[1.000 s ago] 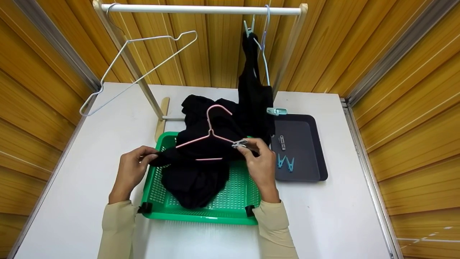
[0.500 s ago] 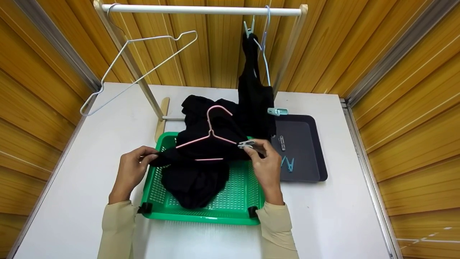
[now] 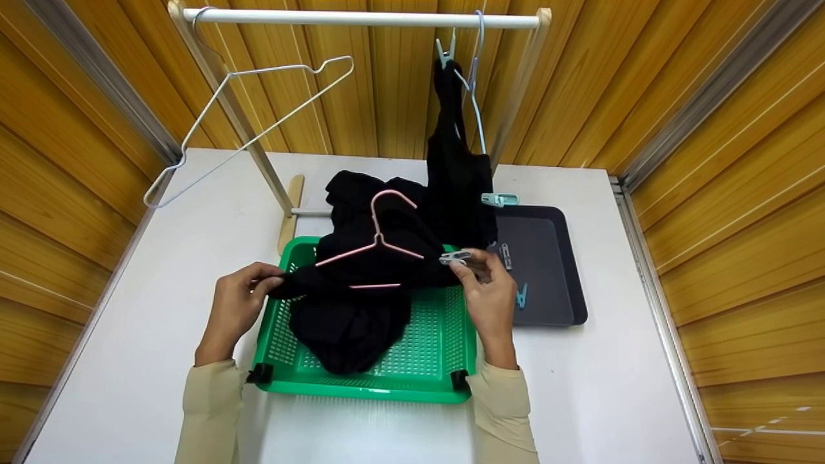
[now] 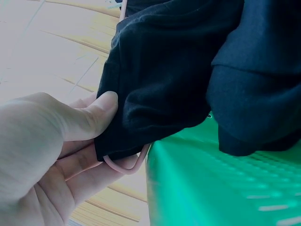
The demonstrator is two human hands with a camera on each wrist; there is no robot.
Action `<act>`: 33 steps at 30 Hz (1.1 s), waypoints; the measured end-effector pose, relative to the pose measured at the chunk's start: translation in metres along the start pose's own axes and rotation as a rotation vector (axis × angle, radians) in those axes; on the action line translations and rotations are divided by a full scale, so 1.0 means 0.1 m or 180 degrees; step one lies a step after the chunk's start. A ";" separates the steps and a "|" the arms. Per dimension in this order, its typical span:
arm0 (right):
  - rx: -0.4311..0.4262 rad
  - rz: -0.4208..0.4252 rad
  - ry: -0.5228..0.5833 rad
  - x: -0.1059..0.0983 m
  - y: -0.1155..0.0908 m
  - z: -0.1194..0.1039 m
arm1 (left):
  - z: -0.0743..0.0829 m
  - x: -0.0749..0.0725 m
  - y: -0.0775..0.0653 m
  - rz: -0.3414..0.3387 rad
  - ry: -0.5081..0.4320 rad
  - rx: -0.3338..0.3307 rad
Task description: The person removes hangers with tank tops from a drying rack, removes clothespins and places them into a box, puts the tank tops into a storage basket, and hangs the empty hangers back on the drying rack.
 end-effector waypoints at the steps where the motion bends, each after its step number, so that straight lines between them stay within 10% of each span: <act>1: 0.0020 0.0019 0.0001 -0.01 0.00 0.00 | 0.00 0.00 0.00 0.0000 0.0000 -0.0003; 33: 0.0981 0.0503 0.0151 -0.45 0.13 0.32 | 0.00 0.00 0.00 -0.0002 -0.0088 -0.0074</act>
Point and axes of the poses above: each hand's wrist, its own y-axis towards the middle knuckle, its own x-axis out of the palm, z = x × y, the point moved 6 cm from there along y, towards the middle knuckle, and after that the axes turned 12 degrees about -y, right-handed, at the moved point
